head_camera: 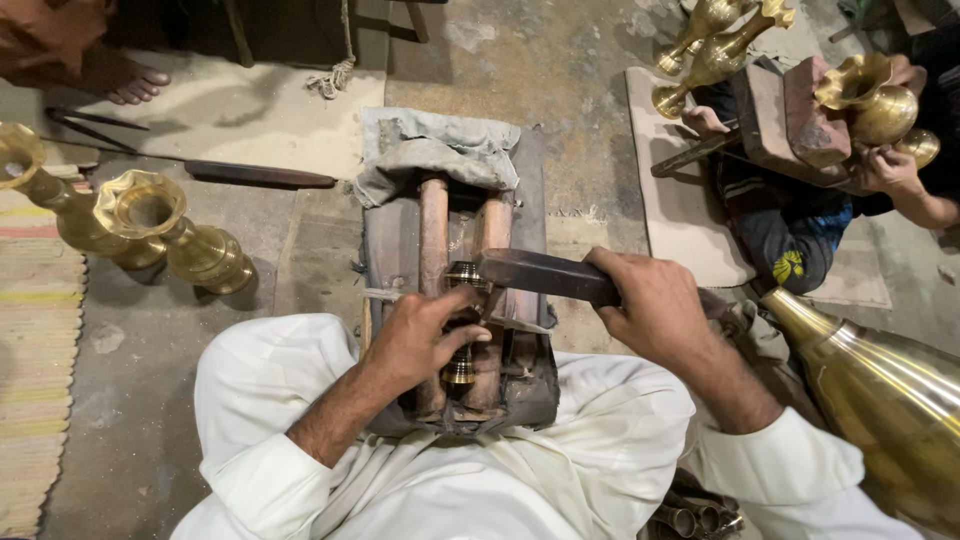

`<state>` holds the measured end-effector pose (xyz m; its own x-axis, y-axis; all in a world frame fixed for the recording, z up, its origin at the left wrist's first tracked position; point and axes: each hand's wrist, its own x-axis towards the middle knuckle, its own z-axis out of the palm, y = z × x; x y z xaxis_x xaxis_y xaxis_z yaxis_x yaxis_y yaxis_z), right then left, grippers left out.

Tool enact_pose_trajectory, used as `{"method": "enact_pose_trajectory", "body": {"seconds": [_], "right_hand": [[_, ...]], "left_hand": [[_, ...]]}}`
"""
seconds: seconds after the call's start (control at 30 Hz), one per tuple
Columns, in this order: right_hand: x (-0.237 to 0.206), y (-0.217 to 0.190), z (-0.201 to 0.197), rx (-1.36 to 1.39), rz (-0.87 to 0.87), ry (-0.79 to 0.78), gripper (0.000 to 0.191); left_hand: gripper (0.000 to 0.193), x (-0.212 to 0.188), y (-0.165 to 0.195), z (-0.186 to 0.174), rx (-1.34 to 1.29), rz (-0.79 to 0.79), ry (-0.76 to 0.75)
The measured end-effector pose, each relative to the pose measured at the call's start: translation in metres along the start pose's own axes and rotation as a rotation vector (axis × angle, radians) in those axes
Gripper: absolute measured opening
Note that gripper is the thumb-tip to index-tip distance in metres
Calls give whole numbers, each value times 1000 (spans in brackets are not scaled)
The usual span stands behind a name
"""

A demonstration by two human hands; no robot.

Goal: The person sits on the floor with a small brass vase clamped between wooden posts and engraves decorative patterns into it, holding a chisel against the surface and striking it with a heavy wooden mallet, periodically rotating the vase to reach new areas.

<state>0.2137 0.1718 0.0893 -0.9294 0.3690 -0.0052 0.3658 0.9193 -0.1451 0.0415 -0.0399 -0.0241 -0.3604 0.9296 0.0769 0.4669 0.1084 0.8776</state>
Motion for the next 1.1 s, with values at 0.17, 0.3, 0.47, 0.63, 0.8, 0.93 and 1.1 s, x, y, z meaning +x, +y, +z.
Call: {"method": "enact_pose_trajectory", "body": {"seconds": [0.17,0.3,0.47,0.63,0.8,0.93,1.1], "right_hand": [[-12,5,20,241,201,93,36],[-17,9,25,192,167,261,27],[-24,15,23,41,35,292,37],[-26,14,23,74,-20,262,38],[-25,15,20,114,157,196,34],[-23,17,21,184,93,282,40],[-22,17,26,651,412,213,29]], "left_hand": [[40,-1,7,0,40,157,88],[40,-1,9,1,26,142,97],[39,2,10,1,77,96,56],[40,0,10,0,79,90,54],[38,3,9,1,60,146,78],[38,3,9,-1,60,126,67],[38,5,10,-1,65,67,1]]}}
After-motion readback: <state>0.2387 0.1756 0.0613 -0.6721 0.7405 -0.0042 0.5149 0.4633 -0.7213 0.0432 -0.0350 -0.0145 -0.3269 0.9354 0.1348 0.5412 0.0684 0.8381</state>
